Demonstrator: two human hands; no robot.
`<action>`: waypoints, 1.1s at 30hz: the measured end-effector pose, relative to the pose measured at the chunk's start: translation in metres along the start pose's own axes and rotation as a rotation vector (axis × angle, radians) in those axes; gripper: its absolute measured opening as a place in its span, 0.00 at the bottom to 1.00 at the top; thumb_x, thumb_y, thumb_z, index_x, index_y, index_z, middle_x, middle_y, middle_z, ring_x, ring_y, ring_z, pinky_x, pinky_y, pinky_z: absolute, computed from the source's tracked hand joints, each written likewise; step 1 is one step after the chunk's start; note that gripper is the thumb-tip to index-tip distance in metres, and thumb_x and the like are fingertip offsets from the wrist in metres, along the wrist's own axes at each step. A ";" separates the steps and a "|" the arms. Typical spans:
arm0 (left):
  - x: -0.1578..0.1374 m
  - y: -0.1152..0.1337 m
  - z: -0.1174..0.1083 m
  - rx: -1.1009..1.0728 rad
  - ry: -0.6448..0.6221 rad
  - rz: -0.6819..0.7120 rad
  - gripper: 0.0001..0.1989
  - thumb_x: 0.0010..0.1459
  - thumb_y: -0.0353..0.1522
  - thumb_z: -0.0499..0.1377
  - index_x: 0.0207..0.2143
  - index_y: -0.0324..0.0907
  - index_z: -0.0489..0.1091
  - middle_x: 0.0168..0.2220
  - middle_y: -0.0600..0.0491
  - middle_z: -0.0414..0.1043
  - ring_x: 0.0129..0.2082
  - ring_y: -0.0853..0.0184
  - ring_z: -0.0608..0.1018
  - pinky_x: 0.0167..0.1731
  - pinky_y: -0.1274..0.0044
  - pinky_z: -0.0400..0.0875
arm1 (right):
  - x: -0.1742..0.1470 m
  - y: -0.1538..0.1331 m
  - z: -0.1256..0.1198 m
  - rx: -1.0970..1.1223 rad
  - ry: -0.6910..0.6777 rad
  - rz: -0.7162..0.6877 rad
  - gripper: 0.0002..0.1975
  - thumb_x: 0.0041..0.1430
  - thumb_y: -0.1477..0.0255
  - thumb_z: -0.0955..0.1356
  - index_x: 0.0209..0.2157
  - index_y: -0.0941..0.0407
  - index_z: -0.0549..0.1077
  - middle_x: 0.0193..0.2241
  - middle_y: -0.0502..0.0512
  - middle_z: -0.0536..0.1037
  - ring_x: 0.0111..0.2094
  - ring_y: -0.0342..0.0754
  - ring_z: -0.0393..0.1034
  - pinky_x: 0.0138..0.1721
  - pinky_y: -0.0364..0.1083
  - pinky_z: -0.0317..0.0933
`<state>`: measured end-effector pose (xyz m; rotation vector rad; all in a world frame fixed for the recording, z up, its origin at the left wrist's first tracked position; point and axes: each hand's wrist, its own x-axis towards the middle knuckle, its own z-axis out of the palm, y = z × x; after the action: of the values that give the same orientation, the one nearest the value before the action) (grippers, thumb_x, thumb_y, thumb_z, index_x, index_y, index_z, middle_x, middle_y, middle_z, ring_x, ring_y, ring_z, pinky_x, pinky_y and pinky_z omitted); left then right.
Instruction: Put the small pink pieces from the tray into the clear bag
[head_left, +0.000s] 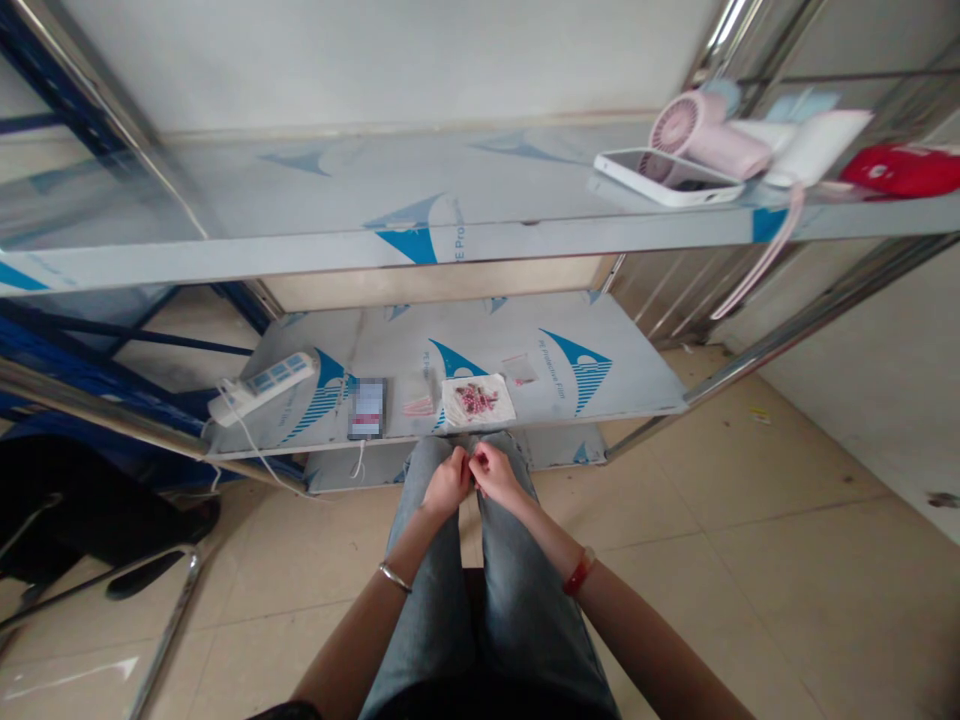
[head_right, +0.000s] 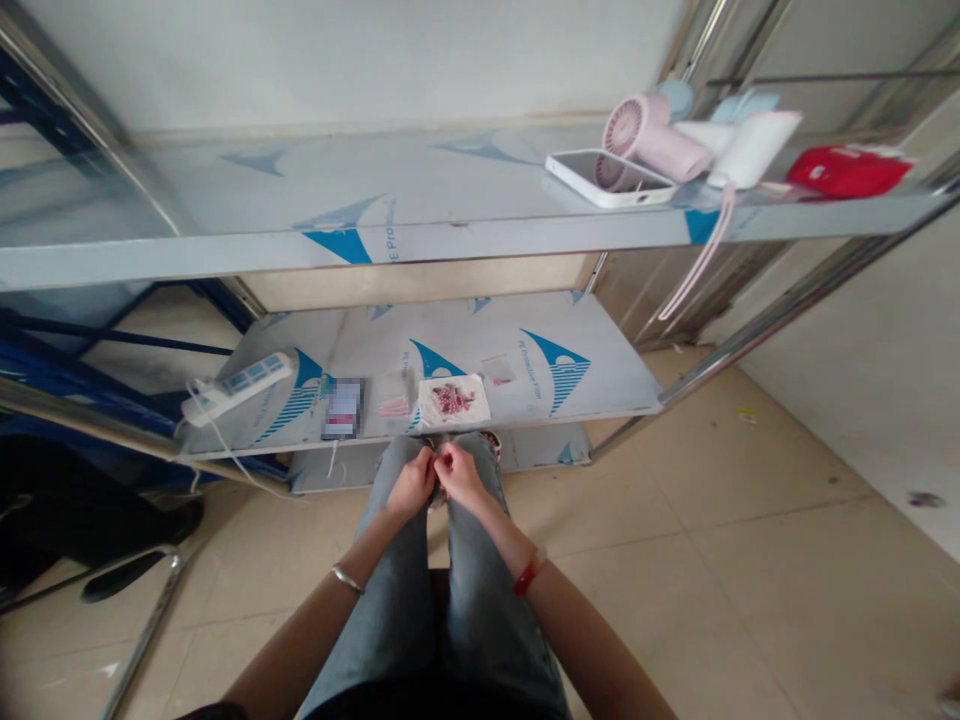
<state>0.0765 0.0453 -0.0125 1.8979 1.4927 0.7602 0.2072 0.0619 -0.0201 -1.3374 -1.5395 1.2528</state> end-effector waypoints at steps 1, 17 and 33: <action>0.000 0.000 0.000 -0.005 0.007 0.002 0.05 0.60 0.27 0.47 0.31 0.43 0.58 0.27 0.51 0.71 0.28 0.65 0.75 0.28 0.78 0.65 | 0.000 0.000 0.002 -0.028 0.047 -0.032 0.06 0.52 0.71 0.63 0.24 0.53 0.59 0.17 0.48 0.64 0.18 0.43 0.59 0.20 0.42 0.52; 0.003 -0.010 0.004 -0.047 0.161 -0.114 0.07 0.63 0.30 0.45 0.31 0.43 0.58 0.25 0.52 0.69 0.25 0.66 0.73 0.27 0.78 0.63 | -0.010 -0.004 0.005 -0.286 0.109 -0.158 0.07 0.49 0.74 0.61 0.22 0.53 0.55 0.19 0.49 0.64 0.22 0.43 0.58 0.27 0.43 0.53; -0.002 -0.005 0.000 -0.076 0.203 0.203 0.07 0.61 0.31 0.54 0.32 0.40 0.71 0.31 0.50 0.73 0.33 0.66 0.76 0.35 0.76 0.70 | -0.021 0.007 0.007 -0.349 0.493 -0.422 0.08 0.58 0.76 0.62 0.31 0.56 0.72 0.37 0.59 0.70 0.35 0.46 0.69 0.37 0.44 0.66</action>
<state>0.0729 0.0448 -0.0166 1.9832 1.3787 1.1156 0.2065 0.0400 -0.0267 -1.3116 -1.6001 0.3676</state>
